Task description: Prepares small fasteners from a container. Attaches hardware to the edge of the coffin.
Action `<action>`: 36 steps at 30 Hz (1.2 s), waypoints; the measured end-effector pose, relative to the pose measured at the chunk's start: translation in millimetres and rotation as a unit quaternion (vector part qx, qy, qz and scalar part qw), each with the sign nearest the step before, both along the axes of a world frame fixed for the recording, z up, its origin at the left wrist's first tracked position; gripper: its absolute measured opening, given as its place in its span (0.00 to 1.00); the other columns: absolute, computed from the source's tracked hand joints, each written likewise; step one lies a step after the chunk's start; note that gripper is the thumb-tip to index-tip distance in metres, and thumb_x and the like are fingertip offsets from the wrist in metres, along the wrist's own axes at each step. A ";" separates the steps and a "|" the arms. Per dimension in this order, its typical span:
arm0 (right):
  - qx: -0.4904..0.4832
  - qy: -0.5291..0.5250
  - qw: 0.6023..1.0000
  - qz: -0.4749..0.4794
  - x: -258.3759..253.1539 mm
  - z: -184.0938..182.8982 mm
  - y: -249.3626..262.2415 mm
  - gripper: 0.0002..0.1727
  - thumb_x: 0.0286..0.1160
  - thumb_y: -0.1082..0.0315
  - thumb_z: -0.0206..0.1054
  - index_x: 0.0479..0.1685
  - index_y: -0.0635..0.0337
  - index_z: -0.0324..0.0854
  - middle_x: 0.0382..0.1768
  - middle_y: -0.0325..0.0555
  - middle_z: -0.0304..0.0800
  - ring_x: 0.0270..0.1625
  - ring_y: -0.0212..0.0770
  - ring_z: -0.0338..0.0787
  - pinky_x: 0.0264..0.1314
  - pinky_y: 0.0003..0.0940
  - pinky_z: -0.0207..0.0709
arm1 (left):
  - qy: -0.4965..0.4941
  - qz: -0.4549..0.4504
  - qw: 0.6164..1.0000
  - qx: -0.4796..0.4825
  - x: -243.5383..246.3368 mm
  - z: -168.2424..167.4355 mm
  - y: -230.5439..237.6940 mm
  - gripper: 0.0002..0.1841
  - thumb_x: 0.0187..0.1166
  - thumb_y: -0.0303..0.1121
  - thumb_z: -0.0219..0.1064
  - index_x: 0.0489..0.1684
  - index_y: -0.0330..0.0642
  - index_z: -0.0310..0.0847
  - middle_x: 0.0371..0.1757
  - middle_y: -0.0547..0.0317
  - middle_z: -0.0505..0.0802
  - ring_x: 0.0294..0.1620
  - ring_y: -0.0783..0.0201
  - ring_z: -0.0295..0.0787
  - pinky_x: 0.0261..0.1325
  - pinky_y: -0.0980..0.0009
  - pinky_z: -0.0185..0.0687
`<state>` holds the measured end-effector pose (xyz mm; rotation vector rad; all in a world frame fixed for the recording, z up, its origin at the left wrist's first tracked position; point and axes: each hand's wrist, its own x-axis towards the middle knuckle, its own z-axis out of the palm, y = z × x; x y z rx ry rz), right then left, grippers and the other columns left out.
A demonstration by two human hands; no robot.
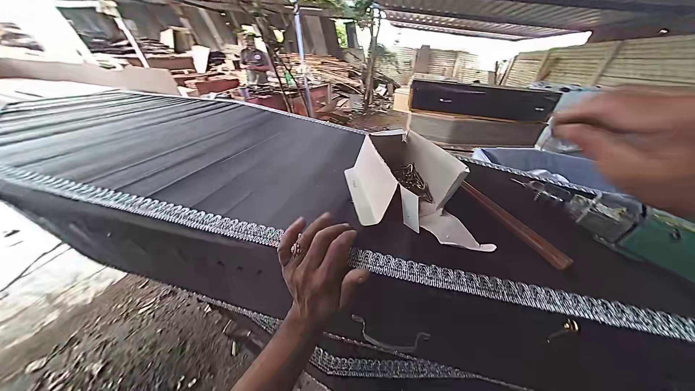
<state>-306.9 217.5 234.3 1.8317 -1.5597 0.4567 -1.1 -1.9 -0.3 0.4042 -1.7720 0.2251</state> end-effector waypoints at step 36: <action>0.385 0.048 0.921 0.033 41.4 -14.9 -238.0 0.11 0.73 0.77 0.68 0.49 0.55 0.90 0.45 0.50 0.90 0.51 0.52 0.90 0.50 0.54 0.81 | 0.007 0.019 1.000 -0.002 2.5 -7.9 -3.9 0.32 0.90 0.61 0.35 0.40 0.55 0.88 0.45 0.72 0.94 0.66 0.73 0.83 0.83 0.67 0.54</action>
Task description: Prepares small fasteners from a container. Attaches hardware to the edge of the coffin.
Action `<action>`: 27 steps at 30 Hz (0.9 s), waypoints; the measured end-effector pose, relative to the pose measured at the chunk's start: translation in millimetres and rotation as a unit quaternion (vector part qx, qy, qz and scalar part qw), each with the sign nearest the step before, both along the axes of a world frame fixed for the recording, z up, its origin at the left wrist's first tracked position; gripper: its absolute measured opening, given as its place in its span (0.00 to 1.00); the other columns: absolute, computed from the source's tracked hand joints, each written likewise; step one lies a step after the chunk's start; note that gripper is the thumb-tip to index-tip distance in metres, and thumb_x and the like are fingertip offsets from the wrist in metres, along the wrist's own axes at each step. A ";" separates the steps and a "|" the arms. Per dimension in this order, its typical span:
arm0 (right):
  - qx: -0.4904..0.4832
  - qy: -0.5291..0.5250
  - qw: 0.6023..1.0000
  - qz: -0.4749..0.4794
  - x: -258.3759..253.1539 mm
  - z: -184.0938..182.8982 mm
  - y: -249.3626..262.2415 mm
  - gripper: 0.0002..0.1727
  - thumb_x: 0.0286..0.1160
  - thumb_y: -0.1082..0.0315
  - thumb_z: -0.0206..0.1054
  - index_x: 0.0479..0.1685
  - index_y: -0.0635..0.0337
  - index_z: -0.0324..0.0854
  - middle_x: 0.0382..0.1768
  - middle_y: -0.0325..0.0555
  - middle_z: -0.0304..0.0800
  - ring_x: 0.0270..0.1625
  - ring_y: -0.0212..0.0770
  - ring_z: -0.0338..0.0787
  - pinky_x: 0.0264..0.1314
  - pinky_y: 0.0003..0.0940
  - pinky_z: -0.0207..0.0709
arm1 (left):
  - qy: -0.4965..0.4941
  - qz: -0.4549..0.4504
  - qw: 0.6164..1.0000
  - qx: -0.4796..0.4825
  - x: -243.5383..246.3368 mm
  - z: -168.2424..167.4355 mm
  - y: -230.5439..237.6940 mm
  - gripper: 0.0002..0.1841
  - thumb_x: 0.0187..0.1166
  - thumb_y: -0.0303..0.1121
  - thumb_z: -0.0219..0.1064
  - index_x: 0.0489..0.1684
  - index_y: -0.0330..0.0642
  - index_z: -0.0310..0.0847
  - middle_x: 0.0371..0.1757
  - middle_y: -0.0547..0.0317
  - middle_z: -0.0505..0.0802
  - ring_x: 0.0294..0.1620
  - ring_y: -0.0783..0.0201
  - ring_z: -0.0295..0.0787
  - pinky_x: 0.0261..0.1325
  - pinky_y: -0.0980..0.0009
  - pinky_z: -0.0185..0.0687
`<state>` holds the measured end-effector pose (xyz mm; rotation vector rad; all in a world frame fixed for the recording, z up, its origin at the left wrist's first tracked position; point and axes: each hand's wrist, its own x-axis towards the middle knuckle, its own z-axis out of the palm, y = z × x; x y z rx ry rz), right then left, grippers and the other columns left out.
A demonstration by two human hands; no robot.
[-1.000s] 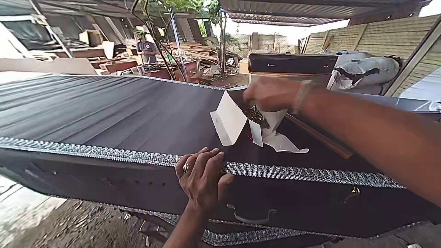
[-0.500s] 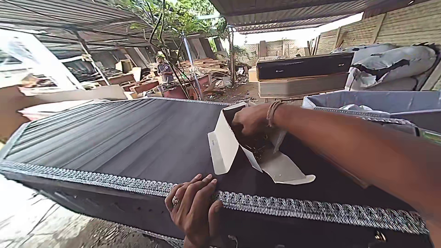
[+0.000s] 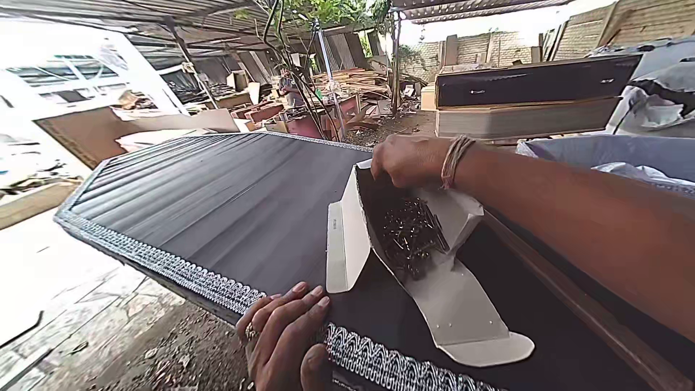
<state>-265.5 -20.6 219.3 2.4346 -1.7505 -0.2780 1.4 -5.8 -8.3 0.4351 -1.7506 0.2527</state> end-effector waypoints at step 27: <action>-0.023 -0.069 0.997 0.022 -15.3 -22.4 -25.3 0.14 0.61 0.75 0.79 0.15 0.47 0.86 0.16 0.37 0.84 0.24 0.40 0.84 0.27 0.48 0.73 | 0.066 -0.028 0.997 -0.014 -7.2 1.1 1.1 0.27 0.89 0.52 0.44 0.38 0.53 0.92 0.44 0.66 0.96 0.60 0.67 0.85 0.80 0.64 0.59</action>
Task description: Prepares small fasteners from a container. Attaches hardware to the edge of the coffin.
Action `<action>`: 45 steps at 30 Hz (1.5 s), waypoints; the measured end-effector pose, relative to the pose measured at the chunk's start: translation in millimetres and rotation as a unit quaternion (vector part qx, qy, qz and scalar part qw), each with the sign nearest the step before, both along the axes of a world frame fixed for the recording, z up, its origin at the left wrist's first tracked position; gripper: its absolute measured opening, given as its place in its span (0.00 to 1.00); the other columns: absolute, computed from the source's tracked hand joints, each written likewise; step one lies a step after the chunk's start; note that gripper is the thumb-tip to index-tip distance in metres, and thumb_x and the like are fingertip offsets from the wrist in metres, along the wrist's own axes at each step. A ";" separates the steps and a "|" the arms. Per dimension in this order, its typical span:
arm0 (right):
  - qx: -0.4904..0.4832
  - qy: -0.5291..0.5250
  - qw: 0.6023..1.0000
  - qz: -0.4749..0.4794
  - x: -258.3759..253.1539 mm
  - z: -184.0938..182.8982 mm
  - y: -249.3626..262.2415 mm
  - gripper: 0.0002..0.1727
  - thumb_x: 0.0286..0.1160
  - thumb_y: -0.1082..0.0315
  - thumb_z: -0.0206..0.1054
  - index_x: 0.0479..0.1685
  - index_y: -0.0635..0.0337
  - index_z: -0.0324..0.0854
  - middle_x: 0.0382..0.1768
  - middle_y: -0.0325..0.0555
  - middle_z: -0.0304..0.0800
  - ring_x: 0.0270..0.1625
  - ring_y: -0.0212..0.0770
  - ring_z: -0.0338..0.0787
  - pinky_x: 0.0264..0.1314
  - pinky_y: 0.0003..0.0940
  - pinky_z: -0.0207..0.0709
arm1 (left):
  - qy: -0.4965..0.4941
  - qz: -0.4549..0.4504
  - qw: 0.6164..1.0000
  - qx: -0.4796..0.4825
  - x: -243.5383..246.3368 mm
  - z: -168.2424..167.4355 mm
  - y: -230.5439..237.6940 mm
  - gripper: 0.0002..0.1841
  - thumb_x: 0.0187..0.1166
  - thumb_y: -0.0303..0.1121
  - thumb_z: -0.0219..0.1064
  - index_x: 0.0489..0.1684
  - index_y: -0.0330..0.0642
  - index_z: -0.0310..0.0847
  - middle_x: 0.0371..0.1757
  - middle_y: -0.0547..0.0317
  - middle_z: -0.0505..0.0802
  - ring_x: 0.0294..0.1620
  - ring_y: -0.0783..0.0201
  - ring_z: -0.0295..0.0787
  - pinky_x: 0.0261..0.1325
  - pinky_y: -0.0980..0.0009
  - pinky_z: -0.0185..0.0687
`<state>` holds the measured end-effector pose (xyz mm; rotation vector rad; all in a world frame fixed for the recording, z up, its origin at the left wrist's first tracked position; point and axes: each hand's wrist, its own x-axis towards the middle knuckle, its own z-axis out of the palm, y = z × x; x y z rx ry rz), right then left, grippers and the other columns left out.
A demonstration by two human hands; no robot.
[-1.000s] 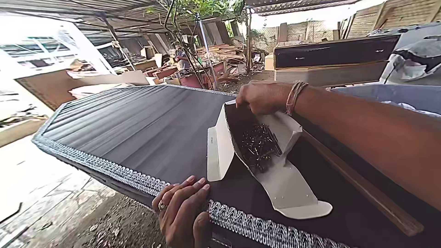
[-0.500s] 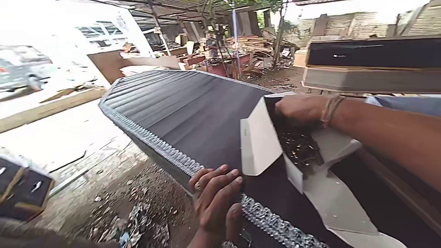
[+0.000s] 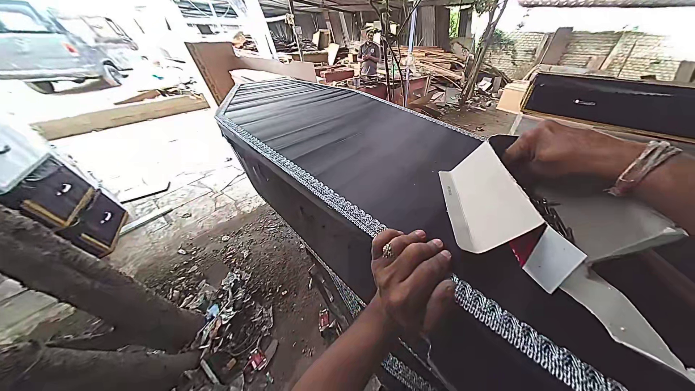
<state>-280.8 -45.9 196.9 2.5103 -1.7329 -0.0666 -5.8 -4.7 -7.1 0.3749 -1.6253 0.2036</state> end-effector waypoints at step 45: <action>-0.133 -0.381 0.836 -0.372 -32.5 57.0 258.4 0.07 0.66 0.80 0.77 0.41 0.63 0.88 0.32 0.48 0.94 0.28 0.39 0.95 0.34 0.32 0.92 | -0.002 -0.018 1.000 0.005 1.1 0.7 3.8 0.27 0.90 0.48 0.48 0.33 0.43 0.92 0.37 0.48 0.97 0.51 0.52 0.93 0.73 0.53 0.67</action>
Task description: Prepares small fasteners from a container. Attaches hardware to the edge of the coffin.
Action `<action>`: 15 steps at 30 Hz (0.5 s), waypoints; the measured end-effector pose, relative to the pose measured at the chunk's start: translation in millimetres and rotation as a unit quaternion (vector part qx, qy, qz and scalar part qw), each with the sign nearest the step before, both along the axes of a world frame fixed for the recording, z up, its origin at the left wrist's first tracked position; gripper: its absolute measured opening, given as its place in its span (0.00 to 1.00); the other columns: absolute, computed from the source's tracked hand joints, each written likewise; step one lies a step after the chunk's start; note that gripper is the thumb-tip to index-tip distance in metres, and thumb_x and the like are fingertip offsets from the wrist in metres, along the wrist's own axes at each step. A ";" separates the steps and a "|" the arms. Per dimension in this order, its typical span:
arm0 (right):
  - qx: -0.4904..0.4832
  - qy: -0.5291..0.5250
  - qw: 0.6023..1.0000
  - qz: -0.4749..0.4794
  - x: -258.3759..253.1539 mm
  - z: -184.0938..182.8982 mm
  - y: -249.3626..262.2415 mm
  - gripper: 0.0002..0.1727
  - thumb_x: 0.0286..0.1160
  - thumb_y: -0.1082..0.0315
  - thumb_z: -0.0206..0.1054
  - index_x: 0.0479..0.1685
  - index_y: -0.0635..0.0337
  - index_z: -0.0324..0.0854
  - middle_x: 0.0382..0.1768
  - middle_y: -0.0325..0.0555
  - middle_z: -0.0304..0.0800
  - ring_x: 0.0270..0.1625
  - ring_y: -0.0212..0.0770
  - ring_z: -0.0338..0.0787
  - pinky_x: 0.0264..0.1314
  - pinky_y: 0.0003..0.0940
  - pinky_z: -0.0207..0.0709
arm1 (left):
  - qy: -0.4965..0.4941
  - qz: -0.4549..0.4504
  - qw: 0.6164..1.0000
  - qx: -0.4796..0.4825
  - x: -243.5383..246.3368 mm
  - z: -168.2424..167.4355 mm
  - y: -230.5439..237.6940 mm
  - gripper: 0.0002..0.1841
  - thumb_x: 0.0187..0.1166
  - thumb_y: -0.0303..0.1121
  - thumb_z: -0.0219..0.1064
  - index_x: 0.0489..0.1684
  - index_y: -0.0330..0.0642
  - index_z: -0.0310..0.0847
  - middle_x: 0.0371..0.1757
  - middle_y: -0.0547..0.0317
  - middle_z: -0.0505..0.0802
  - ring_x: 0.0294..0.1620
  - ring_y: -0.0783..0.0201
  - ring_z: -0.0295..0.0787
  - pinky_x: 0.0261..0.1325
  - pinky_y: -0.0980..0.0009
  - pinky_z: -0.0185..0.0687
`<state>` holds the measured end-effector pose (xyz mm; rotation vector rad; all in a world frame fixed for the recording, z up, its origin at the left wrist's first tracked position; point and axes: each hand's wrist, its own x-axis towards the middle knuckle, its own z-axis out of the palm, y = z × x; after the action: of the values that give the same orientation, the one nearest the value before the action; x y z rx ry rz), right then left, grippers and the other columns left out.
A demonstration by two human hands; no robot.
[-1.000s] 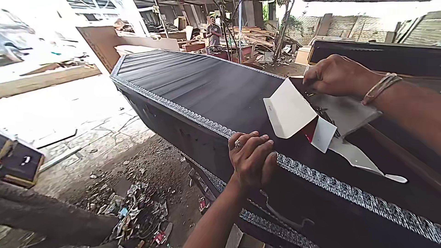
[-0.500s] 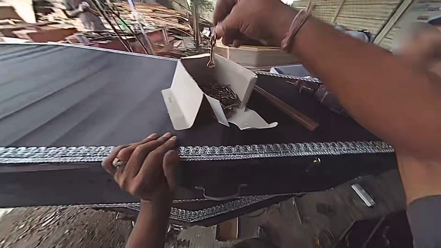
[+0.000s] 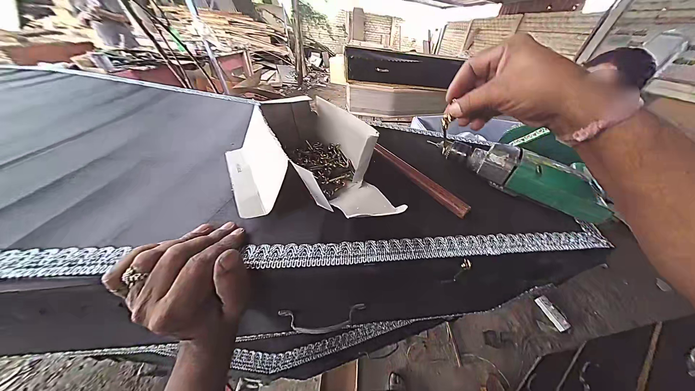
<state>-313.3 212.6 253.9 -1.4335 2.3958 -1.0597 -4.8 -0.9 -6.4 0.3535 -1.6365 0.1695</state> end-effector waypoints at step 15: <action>-0.040 0.034 0.990 0.128 38.3 19.1 -70.0 0.08 0.65 0.81 0.77 0.41 0.62 0.91 0.31 0.46 0.96 0.28 0.35 0.94 0.33 0.27 0.91 | 0.024 -0.015 1.000 -0.006 -0.6 -4.4 -5.6 0.26 0.90 0.51 0.47 0.38 0.50 0.93 0.41 0.58 0.98 0.56 0.61 0.91 0.77 0.59 0.62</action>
<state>-275.0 142.6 273.0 -1.7726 2.1573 -1.0682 -5.4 -6.5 -10.8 0.3205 -1.5910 0.1472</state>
